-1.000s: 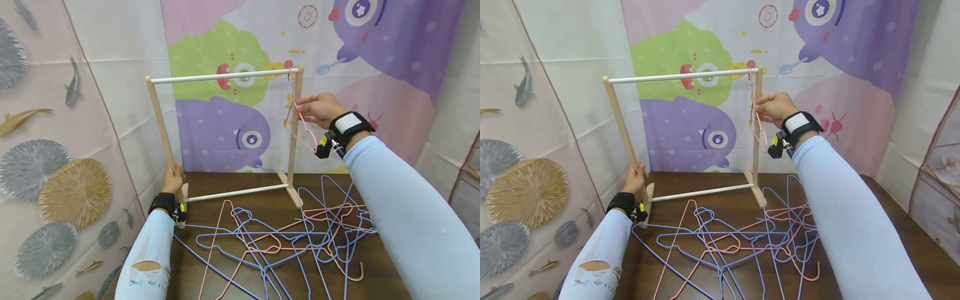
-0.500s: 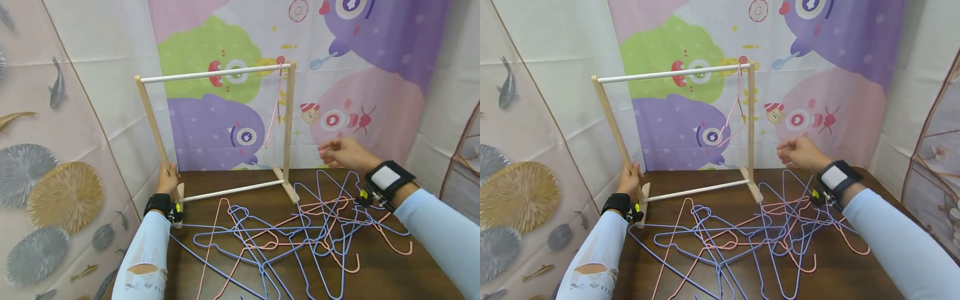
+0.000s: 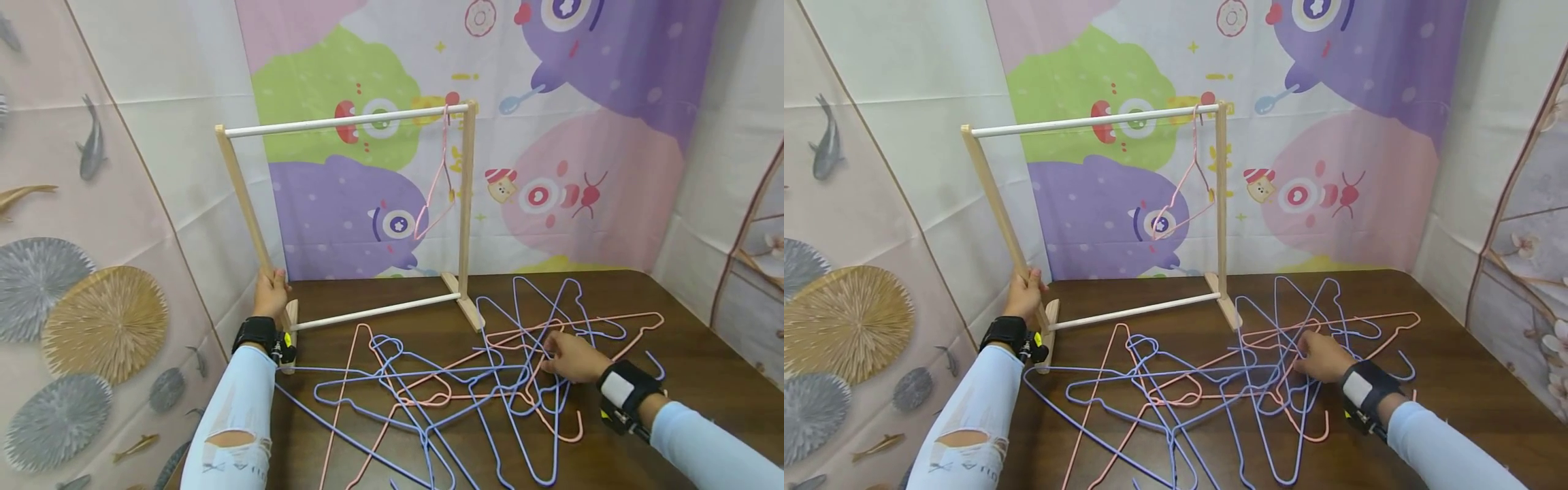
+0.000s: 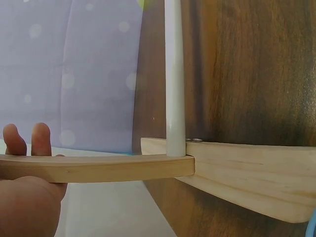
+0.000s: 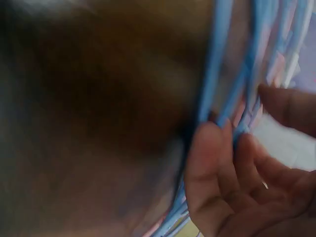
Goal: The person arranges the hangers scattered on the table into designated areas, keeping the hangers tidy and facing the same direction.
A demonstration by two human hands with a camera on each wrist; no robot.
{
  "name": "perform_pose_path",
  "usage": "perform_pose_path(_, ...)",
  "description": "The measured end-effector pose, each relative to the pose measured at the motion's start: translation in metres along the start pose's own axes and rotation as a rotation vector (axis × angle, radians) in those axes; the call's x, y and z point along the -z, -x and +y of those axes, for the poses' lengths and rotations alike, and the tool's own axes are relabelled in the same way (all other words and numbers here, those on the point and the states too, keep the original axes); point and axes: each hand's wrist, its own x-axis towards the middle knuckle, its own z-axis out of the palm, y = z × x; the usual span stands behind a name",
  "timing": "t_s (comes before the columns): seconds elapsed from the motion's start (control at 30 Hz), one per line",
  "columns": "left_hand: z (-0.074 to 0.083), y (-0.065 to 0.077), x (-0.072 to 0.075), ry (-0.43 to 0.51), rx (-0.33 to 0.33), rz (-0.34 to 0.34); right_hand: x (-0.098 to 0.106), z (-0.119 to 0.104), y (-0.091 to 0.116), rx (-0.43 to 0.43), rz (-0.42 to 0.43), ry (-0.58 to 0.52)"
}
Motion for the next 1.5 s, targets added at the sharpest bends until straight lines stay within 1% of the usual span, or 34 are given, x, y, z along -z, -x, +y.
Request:
perform_pose_path(0.17, 0.001, 0.0, 0.001, -0.007, -0.007, -0.005, -0.006, -0.001, 0.002, 0.015, 0.073, 0.11)
perform_pose_path(0.27, 0.001, 0.001, 0.003, -0.009, -0.002, -0.009, -0.008, -0.007, 0.009, -0.047, 0.12, 0.173)
perform_pose_path(0.3, 0.002, 0.001, 0.004, -0.011, 0.001, -0.011, -0.009, -0.01, 0.012, -0.073, 0.123, 0.193)
perform_pose_path(0.4, 0.002, 0.0, 0.008, -0.023, -0.003, -0.007, -0.014, -0.019, 0.021, -0.145, 0.082, 0.208)
perform_pose_path(0.47, 0.002, -0.002, 0.01, -0.026, -0.007, 0.003, -0.017, -0.023, 0.025, -0.156, 0.039, 0.178)
perform_pose_path(0.53, 0.002, -0.004, 0.011, -0.025, -0.008, 0.011, -0.019, -0.025, 0.027, -0.153, 0.02, 0.145)
perform_pose_path(0.63, 0.003, -0.006, 0.011, -0.008, -0.003, 0.005, -0.021, -0.024, 0.028, -0.153, 0.05, 0.102)
perform_pose_path(0.7, 0.002, -0.006, 0.009, -0.003, 0.002, 0.001, -0.022, -0.021, 0.03, -0.169, 0.067, 0.063)
perform_pose_path(0.87, 0.001, -0.006, 0.006, 0.0, 0.007, 0.007, -0.022, -0.018, 0.035, -0.267, 0.049, -0.121)
perform_pose_path(1.0, 0.0, -0.005, 0.005, 0.005, 0.013, 0.001, -0.02, -0.019, 0.04, -0.335, 0.031, -0.27)
perform_pose_path(1.03, -0.001, -0.005, 0.005, 0.005, 0.015, 0.0, -0.019, -0.02, 0.041, -0.344, 0.028, -0.29)
perform_pose_path(1.13, -0.002, -0.005, 0.004, -0.001, 0.016, -0.003, -0.017, -0.021, 0.043, -0.359, 0.028, -0.304)
perform_pose_path(1.27, -0.001, -0.003, 0.003, 0.0, 0.016, -0.003, -0.012, -0.022, 0.046, -0.335, 0.047, -0.306)
perform_pose_path(1.4, -0.002, -0.003, 0.002, 0.005, 0.011, -0.012, -0.004, -0.017, 0.05, -0.298, 0.072, -0.358)
perform_pose_path(1.5, -0.004, -0.004, 0.001, 0.001, 0.014, -0.016, 0.004, -0.009, 0.052, -0.249, 0.081, -0.413)
